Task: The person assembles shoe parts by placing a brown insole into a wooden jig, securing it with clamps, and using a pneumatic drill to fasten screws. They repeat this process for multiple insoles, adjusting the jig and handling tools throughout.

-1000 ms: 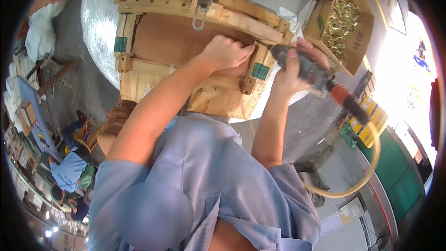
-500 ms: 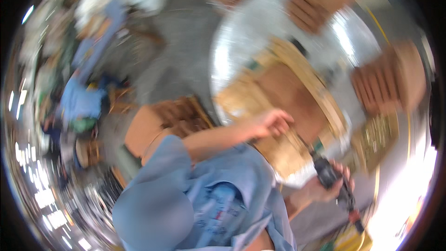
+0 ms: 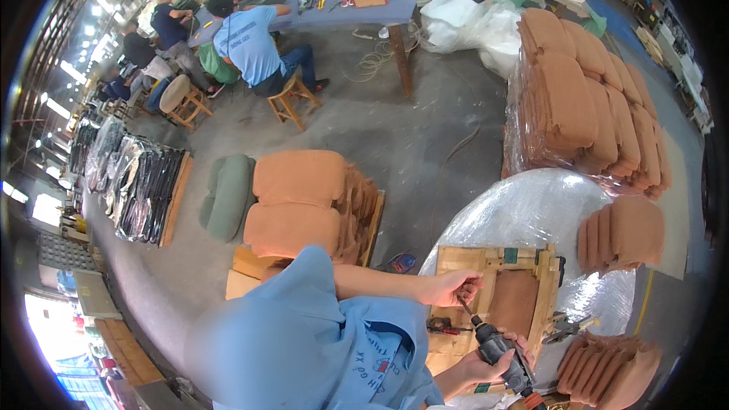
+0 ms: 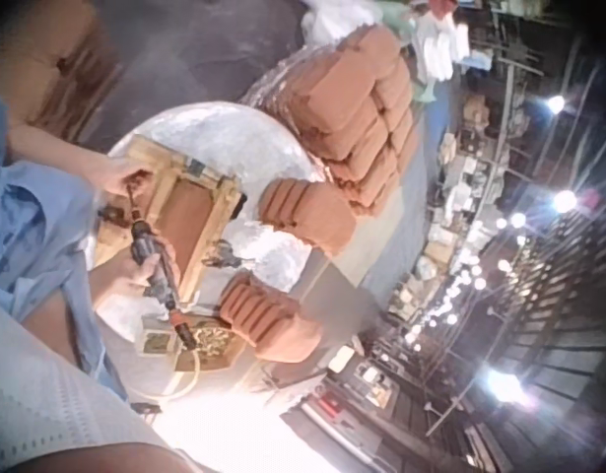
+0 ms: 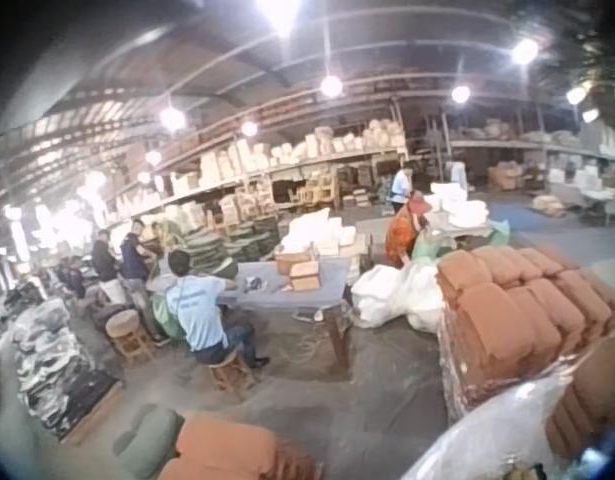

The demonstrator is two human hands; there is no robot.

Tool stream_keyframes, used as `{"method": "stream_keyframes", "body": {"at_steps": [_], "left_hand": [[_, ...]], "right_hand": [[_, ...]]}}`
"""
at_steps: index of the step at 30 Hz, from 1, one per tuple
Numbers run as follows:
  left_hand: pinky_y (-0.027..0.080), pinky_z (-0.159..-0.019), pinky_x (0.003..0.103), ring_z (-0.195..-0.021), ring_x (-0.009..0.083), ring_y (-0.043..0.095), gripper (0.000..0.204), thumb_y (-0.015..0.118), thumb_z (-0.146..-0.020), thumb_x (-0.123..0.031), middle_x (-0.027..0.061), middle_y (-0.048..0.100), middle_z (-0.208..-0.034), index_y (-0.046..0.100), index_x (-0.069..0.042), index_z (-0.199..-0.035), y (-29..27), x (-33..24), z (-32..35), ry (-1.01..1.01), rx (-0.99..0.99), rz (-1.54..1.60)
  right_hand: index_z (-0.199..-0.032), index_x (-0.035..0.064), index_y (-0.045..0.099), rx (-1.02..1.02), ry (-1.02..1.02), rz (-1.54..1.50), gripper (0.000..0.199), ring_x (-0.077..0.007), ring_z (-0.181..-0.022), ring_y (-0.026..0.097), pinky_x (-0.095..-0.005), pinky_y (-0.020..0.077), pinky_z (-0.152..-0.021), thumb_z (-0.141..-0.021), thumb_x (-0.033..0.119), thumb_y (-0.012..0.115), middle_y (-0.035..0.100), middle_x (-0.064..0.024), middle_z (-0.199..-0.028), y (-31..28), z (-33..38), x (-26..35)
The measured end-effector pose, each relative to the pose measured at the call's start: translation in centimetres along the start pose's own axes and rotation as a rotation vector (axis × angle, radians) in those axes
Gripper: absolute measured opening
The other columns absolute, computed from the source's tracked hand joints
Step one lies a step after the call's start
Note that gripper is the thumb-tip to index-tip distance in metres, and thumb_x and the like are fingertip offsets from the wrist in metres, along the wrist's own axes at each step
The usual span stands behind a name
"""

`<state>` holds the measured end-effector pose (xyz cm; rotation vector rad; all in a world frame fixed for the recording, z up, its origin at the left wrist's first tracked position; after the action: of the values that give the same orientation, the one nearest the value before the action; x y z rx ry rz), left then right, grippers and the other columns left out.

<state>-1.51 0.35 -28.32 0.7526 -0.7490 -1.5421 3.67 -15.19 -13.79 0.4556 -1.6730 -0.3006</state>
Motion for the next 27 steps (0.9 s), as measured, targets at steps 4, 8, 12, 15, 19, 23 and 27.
{"method": "stream_keyframes", "body": {"at_steps": [4, 8, 12, 15, 19, 23, 27], "left_hand": [[0.043, -0.059, 0.028, -0.063, 0.0126, 0.057, 0.041, 0.059, -0.113, -0.04, -0.0026, 0.059, -0.069, 0.064, -0.011, -0.085, 2.1, -1.9, -0.3, -0.01, -0.064, -0.102], [0.047, -0.056, 0.031, -0.06, 0.0149, 0.059, 0.045, 0.057, -0.114, -0.042, -0.0002, 0.06, -0.067, 0.064, -0.011, -0.083, 2.8, -1.9, -0.4, -0.014, -0.093, -0.084], [0.052, -0.056, 0.033, -0.058, 0.0166, 0.062, 0.047, 0.056, -0.114, -0.043, 0.0013, 0.062, -0.067, 0.064, -0.01, -0.082, 3.6, -1.1, -0.3, -0.04, -0.069, -0.137], [0.05, -0.057, 0.033, -0.059, 0.0159, 0.062, 0.05, 0.056, -0.113, -0.048, -0.0001, 0.063, -0.067, 0.064, -0.012, -0.08, 3.9, 0.8, -0.1, -0.078, -0.058, -0.176], [0.05, -0.059, 0.033, -0.06, 0.0153, 0.062, 0.05, 0.057, -0.112, -0.05, -0.0011, 0.063, -0.067, 0.065, -0.013, -0.079, 3.6, 4.3, 0.7, -0.045, -0.073, -0.191], [0.055, -0.057, 0.031, -0.059, 0.0146, 0.065, 0.045, 0.06, -0.112, -0.044, -0.0001, 0.065, -0.068, 0.066, -0.013, -0.08, 2.8, 9.2, 1.5, -0.024, -0.057, -0.193], [0.058, -0.058, 0.032, -0.061, 0.0144, 0.068, 0.042, 0.062, -0.111, -0.043, 0.0008, 0.068, -0.07, 0.067, -0.013, -0.082, 1.8, 15.5, 1.8, 0.002, 0.019, -0.128]], "right_hand": [[-0.131, 0.0159, 0.045, -0.016, -0.04, 0.034, 0.056, -0.0278, -0.094, 0.061, -0.0476, 0.0561, -0.087, -0.086, 0.021, 0.079, 0.06, -0.014, -0.114, 2.1, -0.2, -0.5], [-0.131, 0.0153, 0.045, 0.004, -0.069, 0.108, 0.056, -0.0281, -0.094, 0.061, -0.0478, 0.0557, -0.087, -0.087, 0.021, 0.078, 0.06, -0.0145, -0.114, 4.0, -0.6, 0.1], [-0.131, 0.0132, 0.044, -0.016, -0.155, 0.164, 0.055, -0.0284, -0.094, 0.061, -0.0475, 0.0549, -0.086, -0.087, 0.024, 0.077, 0.059, -0.0156, -0.112, 3.3, -0.4, 1.0], [-0.131, 0.0119, 0.044, -0.031, -0.164, 0.174, 0.056, -0.0287, -0.094, 0.061, -0.0467, 0.0543, -0.085, -0.088, 0.026, 0.076, 0.058, -0.0159, -0.112, 2.1, 0.1, 1.7], [-0.131, 0.0133, 0.044, -0.02, -0.165, 0.116, 0.056, -0.0285, -0.094, 0.062, -0.0472, 0.0555, -0.086, -0.087, 0.024, 0.078, 0.058, -0.015, -0.113, -1.4, 1.1, 3.0], [-0.131, 0.0147, 0.045, -0.006, -0.15, 0.041, 0.056, -0.0277, -0.094, 0.062, -0.0482, 0.0571, -0.086, -0.086, 0.021, 0.079, 0.06, -0.0134, -0.113, -5.7, 2.2, 5.2], [-0.128, 0.0141, 0.049, -0.031, -0.176, -0.019, 0.056, -0.0275, -0.097, 0.063, -0.0471, 0.0587, -0.086, -0.084, 0.019, 0.082, 0.062, -0.0112, -0.115, -11.6, 2.5, 7.0]]}}
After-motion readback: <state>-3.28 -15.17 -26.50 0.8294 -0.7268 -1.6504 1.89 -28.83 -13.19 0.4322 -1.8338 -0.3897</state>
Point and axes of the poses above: each hand's wrist, its own z-axis away from the middle knuckle, its own y-axis out of the palm, x = y × z, the point moved 2 cm from there along -z, towards the middle knuckle
